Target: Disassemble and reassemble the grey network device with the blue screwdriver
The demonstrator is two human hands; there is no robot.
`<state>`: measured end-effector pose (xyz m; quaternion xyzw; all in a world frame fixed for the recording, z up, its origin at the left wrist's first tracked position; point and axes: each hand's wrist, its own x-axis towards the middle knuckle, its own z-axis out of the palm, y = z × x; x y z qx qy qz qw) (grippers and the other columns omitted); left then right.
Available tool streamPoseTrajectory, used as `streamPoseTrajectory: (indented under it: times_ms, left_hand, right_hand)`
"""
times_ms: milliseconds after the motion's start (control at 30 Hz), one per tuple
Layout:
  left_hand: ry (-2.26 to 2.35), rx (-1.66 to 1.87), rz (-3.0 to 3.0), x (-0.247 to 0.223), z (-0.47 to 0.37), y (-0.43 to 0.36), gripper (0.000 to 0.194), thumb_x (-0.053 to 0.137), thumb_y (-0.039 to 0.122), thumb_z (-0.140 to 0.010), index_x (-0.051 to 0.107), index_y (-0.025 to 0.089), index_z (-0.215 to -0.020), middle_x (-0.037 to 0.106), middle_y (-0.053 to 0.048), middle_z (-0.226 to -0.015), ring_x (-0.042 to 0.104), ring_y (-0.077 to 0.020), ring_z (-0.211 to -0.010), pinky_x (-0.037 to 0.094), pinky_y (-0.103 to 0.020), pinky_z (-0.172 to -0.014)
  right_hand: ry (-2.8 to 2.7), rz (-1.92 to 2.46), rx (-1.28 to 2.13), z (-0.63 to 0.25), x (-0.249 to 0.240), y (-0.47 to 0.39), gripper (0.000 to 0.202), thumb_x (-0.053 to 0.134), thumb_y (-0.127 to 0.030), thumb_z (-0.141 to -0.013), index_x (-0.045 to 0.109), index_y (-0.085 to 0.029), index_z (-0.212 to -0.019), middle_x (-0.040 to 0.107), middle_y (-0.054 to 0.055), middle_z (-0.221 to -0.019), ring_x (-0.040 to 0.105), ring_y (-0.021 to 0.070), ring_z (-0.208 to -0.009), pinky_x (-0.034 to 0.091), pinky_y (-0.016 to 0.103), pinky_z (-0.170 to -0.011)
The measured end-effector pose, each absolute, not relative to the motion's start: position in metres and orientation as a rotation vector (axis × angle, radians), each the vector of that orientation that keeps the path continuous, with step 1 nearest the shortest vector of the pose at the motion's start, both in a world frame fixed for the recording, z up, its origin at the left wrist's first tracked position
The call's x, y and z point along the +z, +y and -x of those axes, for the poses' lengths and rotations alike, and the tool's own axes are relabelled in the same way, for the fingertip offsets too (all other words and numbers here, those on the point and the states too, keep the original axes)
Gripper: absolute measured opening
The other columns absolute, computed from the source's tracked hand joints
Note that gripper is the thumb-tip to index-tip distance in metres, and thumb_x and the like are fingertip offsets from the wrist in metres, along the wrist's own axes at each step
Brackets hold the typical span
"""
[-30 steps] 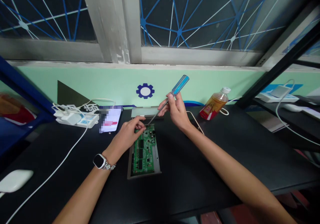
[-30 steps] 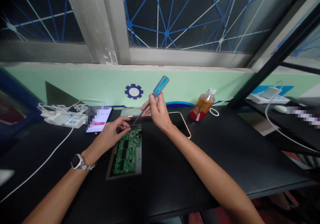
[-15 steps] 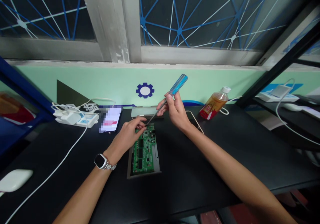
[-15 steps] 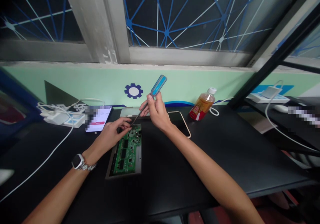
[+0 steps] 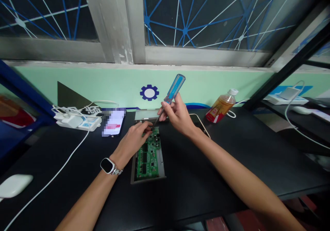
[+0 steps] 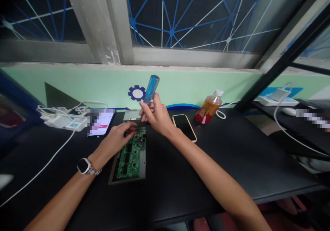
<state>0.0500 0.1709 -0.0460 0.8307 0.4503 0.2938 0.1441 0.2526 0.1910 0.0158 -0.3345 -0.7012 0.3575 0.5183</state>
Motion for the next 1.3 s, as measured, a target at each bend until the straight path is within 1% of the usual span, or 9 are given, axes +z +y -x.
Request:
streamPoseTrajectory:
  times_ms: [167,267,400,533,667,900,1133,1300]
  left_hand:
    - [1.291,0.866,-2.391,-0.050,-0.055,0.174,0.025,0.059,0.016,-0.093,0.061,0.023,-0.117,0.070,-0.006,-0.106,0.069,-0.0228,-0.094,0.054,-0.038,-0.086]
    - [1.240,0.913,-2.378,-0.048,-0.059,0.181,0.020,0.061,0.018,-0.093,0.064,0.022,-0.112,0.071,-0.006,-0.103,0.069,-0.0225,-0.093,0.053,-0.037,-0.085]
    - [1.185,0.946,-2.389,-0.045,-0.061,0.195,0.012,0.062,0.026,-0.093,0.068,0.021,-0.103,0.071,-0.007,-0.101,0.067,-0.0236,-0.094,0.053,-0.038,-0.084]
    - [1.149,0.942,-2.407,-0.051,-0.061,0.204,0.012,0.061,0.027,-0.094,0.071,0.022,-0.094,0.070,-0.007,-0.101,0.064,-0.0232,-0.096,0.051,-0.039,-0.086]
    - [1.181,0.940,-2.408,-0.060,-0.061,0.204,0.013,0.061,0.027,-0.094,0.073,0.022,-0.094,0.069,-0.007,-0.100,0.063,-0.0235,-0.098,0.050,-0.039,-0.089]
    - [1.177,0.947,-2.394,-0.062,-0.059,0.203,0.015,0.059,0.026,-0.096,0.074,0.022,-0.096,0.069,-0.006,-0.100,0.062,-0.0232,-0.097,0.049,-0.039,-0.090]
    - [1.214,0.948,-2.387,-0.066,-0.059,0.204,0.015,0.060,0.027,-0.095,0.073,0.022,-0.095,0.070,-0.007,-0.099,0.064,-0.0236,-0.096,0.050,-0.039,-0.090]
    - [1.223,0.953,-2.385,-0.068,-0.059,0.204,0.015,0.061,0.029,-0.094,0.073,0.022,-0.093,0.070,-0.007,-0.099,0.064,-0.0242,-0.097,0.050,-0.041,-0.091]
  right_hand:
    - [-1.744,0.825,0.790,-0.247,0.020,0.190,0.027,0.055,-0.047,-0.096,0.036,-0.027,-0.098,0.067,-0.003,-0.076,0.063,0.0133,-0.053,0.050,0.029,-0.051]
    - [-1.790,0.846,0.740,-0.244,0.027,0.195,0.024,0.053,-0.045,-0.097,0.037,-0.027,-0.097,0.066,-0.002,-0.076,0.061,0.0133,-0.053,0.048,0.030,-0.051]
    - [-1.885,0.884,0.666,-0.241,0.031,0.204,0.019,0.050,-0.042,-0.099,0.038,-0.028,-0.098,0.065,-0.001,-0.073,0.060,0.0156,-0.057,0.047,0.031,-0.054]
    - [-1.947,0.896,0.648,-0.237,0.021,0.209,0.017,0.049,-0.040,-0.099,0.037,-0.028,-0.099,0.064,-0.001,-0.072,0.061,0.0170,-0.061,0.046,0.031,-0.056]
    - [-1.970,0.902,0.653,-0.236,0.013,0.211,0.017,0.050,-0.039,-0.098,0.037,-0.028,-0.099,0.063,-0.002,-0.072,0.060,0.0164,-0.062,0.045,0.030,-0.057]
    - [-1.961,0.895,0.660,-0.237,0.013,0.210,0.015,0.050,-0.036,-0.098,0.037,-0.028,-0.099,0.064,-0.001,-0.073,0.061,0.0160,-0.062,0.046,0.031,-0.059]
    - [-1.988,0.868,0.743,-0.240,0.016,0.212,0.018,0.051,-0.040,-0.098,0.039,-0.027,-0.101,0.066,-0.002,-0.075,0.061,0.0141,-0.056,0.048,0.031,-0.056]
    - [-2.019,0.853,0.777,-0.242,0.017,0.212,0.017,0.052,-0.039,-0.098,0.042,-0.026,-0.105,0.067,-0.002,-0.075,0.062,0.0142,-0.057,0.049,0.031,-0.056]
